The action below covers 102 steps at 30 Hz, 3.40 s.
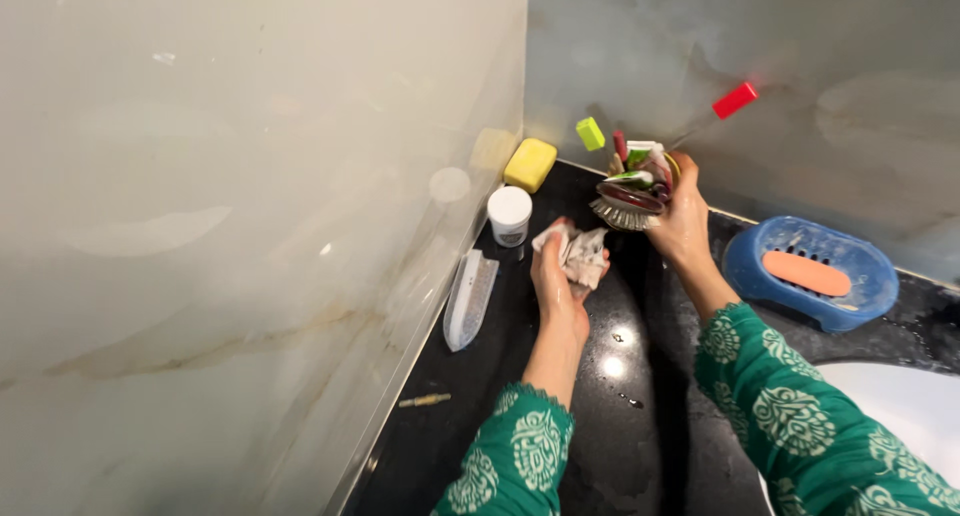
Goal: The person cleans the sink and faucet with a cloth and a yellow sponge, using running water to rinse the basin and wiping the surrounding countertop.
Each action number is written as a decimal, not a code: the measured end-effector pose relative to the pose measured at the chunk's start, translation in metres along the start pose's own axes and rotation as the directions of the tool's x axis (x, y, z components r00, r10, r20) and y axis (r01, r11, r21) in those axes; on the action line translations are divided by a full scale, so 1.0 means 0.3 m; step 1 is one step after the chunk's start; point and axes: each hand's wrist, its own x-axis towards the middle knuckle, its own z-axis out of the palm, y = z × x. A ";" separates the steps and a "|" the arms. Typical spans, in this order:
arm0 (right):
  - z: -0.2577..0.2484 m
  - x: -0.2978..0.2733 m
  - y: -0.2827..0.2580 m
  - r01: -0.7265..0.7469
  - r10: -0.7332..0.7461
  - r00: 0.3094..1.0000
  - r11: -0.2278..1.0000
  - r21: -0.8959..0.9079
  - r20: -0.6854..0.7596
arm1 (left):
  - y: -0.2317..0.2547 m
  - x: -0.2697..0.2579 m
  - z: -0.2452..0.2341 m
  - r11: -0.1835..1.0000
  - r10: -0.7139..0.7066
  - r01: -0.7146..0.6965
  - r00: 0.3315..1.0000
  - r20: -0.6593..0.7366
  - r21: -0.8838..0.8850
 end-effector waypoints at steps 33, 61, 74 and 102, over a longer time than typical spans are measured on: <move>0.541 0.211 -0.009 0.338 -0.143 0.880 0.859 -0.386 0.452 | -0.019 -0.093 -0.218 0.919 -0.239 0.171 0.958 -0.159 -0.354; 0.076 -0.382 -0.154 -0.087 0.046 0.967 0.984 0.153 0.251 | 0.044 -0.321 -0.291 0.975 -0.186 0.190 0.982 0.043 -0.118; -0.244 -0.884 -0.330 -0.090 0.084 0.984 0.995 0.031 0.155 | -0.125 -0.611 -0.126 0.857 -0.434 0.439 0.897 -0.084 0.268; -1.172 -1.158 0.203 -0.183 0.195 0.944 0.981 0.070 -0.266 | -1.140 -1.132 0.324 0.784 -0.375 0.231 0.916 0.143 0.576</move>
